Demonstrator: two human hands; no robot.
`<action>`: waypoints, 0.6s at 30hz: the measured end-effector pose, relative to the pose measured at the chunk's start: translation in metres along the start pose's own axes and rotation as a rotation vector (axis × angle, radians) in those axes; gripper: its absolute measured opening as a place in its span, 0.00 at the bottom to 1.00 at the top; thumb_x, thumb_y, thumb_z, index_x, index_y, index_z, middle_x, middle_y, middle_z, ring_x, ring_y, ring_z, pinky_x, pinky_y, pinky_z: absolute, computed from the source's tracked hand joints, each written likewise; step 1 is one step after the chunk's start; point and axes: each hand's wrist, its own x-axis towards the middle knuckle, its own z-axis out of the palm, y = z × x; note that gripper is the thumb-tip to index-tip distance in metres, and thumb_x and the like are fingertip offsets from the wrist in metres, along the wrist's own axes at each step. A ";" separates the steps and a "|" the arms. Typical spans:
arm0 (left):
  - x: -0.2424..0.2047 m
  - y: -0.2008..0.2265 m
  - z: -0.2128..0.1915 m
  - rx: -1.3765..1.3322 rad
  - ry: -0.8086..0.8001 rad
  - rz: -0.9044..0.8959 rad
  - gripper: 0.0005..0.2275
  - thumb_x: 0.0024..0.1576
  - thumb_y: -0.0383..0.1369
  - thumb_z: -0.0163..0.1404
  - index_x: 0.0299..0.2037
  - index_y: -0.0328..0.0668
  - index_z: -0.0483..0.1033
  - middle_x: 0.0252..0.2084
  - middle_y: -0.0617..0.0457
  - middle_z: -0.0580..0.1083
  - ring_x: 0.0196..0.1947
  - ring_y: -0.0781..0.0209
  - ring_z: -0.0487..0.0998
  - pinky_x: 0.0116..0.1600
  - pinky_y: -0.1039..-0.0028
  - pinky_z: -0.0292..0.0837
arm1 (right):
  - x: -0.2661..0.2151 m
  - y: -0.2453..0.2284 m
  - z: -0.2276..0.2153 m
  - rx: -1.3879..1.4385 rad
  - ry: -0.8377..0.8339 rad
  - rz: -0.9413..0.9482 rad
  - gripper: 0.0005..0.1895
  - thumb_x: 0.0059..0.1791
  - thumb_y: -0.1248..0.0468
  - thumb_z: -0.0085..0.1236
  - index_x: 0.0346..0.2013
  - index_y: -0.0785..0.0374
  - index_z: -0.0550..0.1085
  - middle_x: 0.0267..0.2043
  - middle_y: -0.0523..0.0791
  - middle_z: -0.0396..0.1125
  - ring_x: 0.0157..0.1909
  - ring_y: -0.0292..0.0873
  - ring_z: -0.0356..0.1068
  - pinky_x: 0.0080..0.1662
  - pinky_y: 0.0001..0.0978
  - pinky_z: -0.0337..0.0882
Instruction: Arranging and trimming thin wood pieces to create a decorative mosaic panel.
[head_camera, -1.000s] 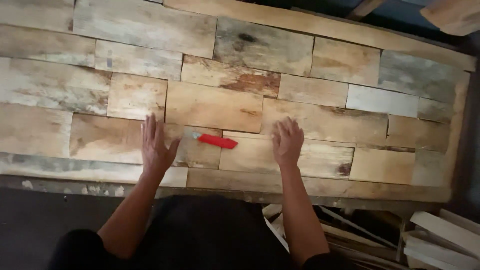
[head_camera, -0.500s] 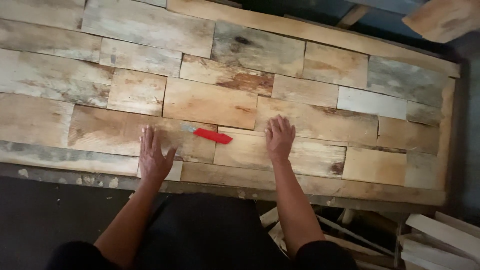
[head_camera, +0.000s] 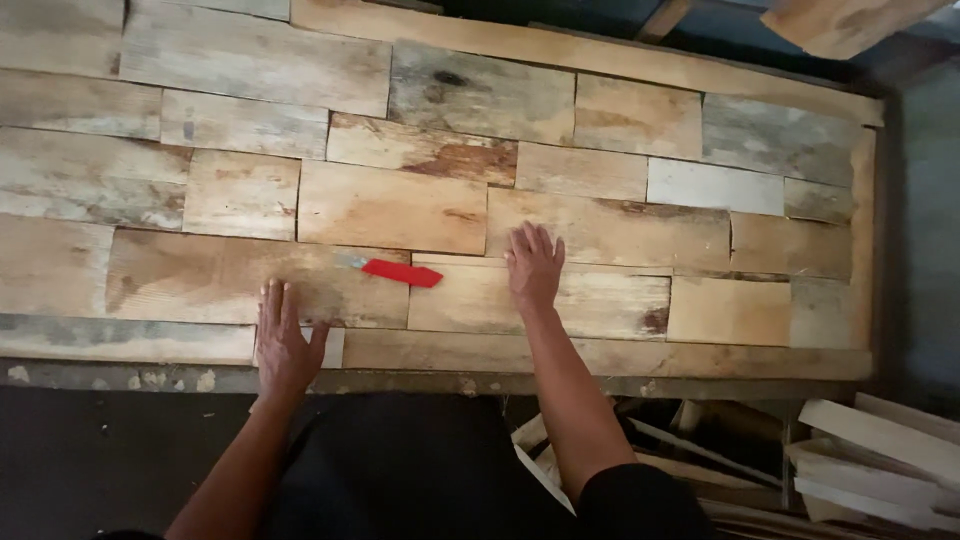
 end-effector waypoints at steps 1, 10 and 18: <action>0.000 -0.002 0.002 -0.001 0.002 0.002 0.34 0.55 0.32 0.58 0.70 0.25 0.59 0.74 0.25 0.56 0.76 0.27 0.55 0.76 0.47 0.52 | 0.000 -0.003 -0.002 -0.001 0.003 0.000 0.26 0.50 0.60 0.61 0.63 0.55 0.71 0.71 0.45 0.59 0.74 0.52 0.54 0.71 0.62 0.47; -0.002 -0.005 0.000 -0.018 -0.020 -0.030 0.36 0.52 0.33 0.60 0.70 0.27 0.57 0.74 0.25 0.56 0.75 0.29 0.54 0.74 0.49 0.53 | -0.009 -0.102 0.012 0.373 0.031 -0.362 0.19 0.48 0.55 0.67 0.51 0.58 0.76 0.62 0.49 0.69 0.64 0.50 0.66 0.66 0.53 0.63; -0.003 -0.017 -0.005 -0.097 -0.003 -0.009 0.34 0.55 0.34 0.58 0.70 0.28 0.58 0.75 0.31 0.57 0.76 0.32 0.56 0.75 0.51 0.55 | -0.011 -0.172 0.019 0.201 -0.090 -0.429 0.32 0.43 0.54 0.68 0.58 0.65 0.74 0.53 0.50 0.68 0.55 0.53 0.66 0.56 0.53 0.65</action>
